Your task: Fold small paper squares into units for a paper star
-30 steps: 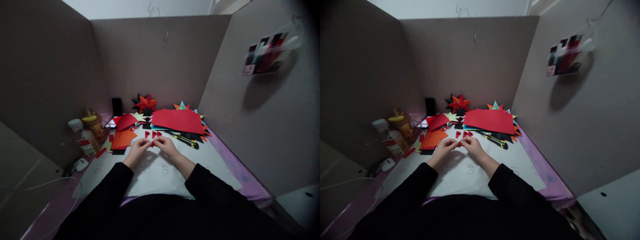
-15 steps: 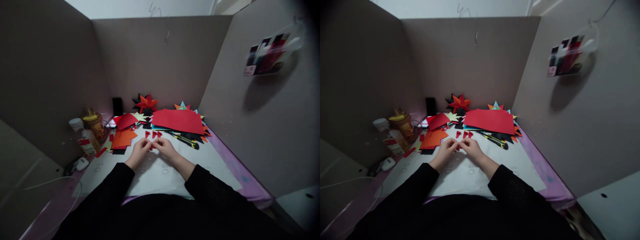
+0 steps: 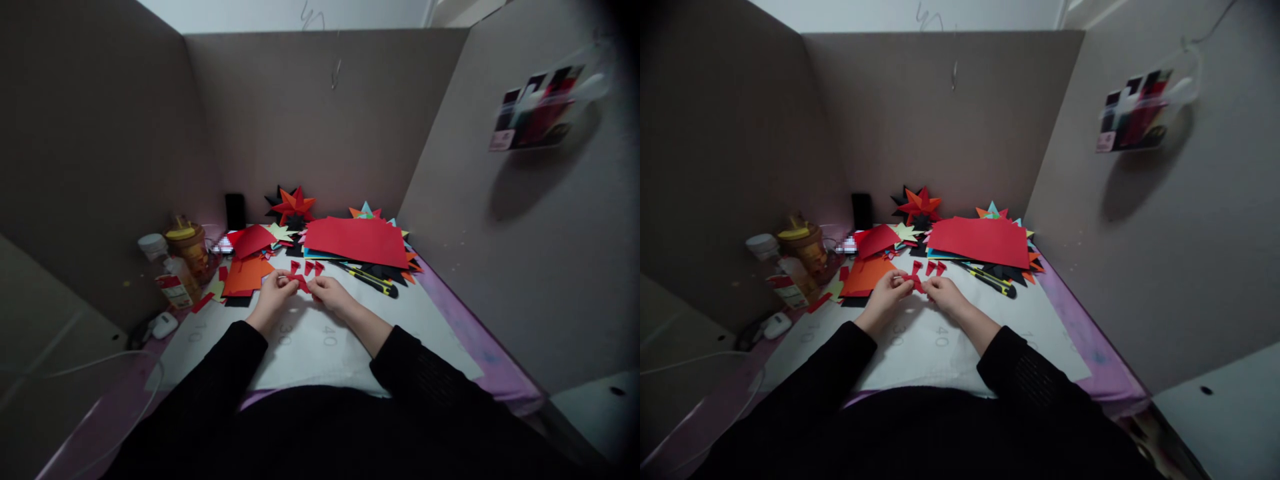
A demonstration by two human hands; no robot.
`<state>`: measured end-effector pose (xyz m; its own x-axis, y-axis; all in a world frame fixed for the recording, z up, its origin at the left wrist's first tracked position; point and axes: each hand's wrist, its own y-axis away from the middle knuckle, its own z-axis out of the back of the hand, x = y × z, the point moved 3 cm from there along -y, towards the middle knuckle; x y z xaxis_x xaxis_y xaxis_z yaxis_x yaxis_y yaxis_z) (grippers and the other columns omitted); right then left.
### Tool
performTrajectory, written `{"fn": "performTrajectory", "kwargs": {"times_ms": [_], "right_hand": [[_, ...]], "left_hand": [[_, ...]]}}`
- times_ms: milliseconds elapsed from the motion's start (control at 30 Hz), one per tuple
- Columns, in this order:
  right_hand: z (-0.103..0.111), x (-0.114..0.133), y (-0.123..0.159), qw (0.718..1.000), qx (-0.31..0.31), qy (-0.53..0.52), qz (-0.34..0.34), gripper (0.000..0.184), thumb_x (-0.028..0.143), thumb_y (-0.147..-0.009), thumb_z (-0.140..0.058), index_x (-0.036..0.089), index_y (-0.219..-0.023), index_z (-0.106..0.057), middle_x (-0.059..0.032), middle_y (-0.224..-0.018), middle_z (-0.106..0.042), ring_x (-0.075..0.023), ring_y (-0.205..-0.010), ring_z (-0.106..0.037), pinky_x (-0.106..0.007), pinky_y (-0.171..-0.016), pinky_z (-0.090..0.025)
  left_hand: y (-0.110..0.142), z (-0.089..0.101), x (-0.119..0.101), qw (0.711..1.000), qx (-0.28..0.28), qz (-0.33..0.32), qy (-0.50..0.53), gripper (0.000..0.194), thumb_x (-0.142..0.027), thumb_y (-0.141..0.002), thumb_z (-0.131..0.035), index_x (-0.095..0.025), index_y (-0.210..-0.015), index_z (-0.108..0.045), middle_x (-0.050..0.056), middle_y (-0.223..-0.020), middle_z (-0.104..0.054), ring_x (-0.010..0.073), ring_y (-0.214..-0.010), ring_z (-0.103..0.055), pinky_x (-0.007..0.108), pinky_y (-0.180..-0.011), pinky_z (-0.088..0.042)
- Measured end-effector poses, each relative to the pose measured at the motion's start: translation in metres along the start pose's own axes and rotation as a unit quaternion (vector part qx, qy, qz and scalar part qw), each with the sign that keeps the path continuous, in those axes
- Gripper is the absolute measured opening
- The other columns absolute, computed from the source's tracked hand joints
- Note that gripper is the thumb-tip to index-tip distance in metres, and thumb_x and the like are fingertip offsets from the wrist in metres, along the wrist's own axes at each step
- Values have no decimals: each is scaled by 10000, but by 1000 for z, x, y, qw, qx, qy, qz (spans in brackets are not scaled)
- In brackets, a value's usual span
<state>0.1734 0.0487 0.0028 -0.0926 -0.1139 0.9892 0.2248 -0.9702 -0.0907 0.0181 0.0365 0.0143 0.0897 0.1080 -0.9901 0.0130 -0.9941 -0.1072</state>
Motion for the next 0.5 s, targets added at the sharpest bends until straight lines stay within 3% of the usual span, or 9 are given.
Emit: {"fn": "performTrajectory", "kwargs": {"times_ms": [100,200,333,500], "right_hand": [[2,-1,-1,1000,-16,-15,-2,360,521,-769,-582,168,-699,-593,12,-590,-563,-98,-491,-465,-222,-455,-344],[1,1,-2,999,-11,-33,21,341,499,-737,-624,172,-833,-627,5,-680,-597,-107,-559,-506,-227,-501,-379],[-1,1,-1,1000,9,-10,27,248,398,-700,-669,155,-683,-619,21,-567,-547,-101,-525,-466,-237,-508,-355],[0,-3,-2,1000,1,4,19,230,352,-688,-670,157,-594,-593,45,-497,-491,-85,-474,-403,-239,-485,-330]], "left_hand": [[-1,2,-1,1000,-3,-6,-23,306,-276,-662,-686,-192,-872,-480,-50,-599,-565,111,-542,-544,235,-557,-387],[1,0,0,996,42,-13,-77,307,-246,-672,-676,-199,-904,-479,-66,-587,-537,101,-513,-514,221,-515,-350],[4,-4,3,992,89,-24,-91,296,-233,-715,-640,-199,-952,-467,-49,-635,-569,110,-543,-544,233,-528,-379],[-2,1,3,996,40,-39,-71,285,-223,-736,-623,-203,-968,-459,-35,-672,-618,127,-606,-594,268,-612,-445]]}}
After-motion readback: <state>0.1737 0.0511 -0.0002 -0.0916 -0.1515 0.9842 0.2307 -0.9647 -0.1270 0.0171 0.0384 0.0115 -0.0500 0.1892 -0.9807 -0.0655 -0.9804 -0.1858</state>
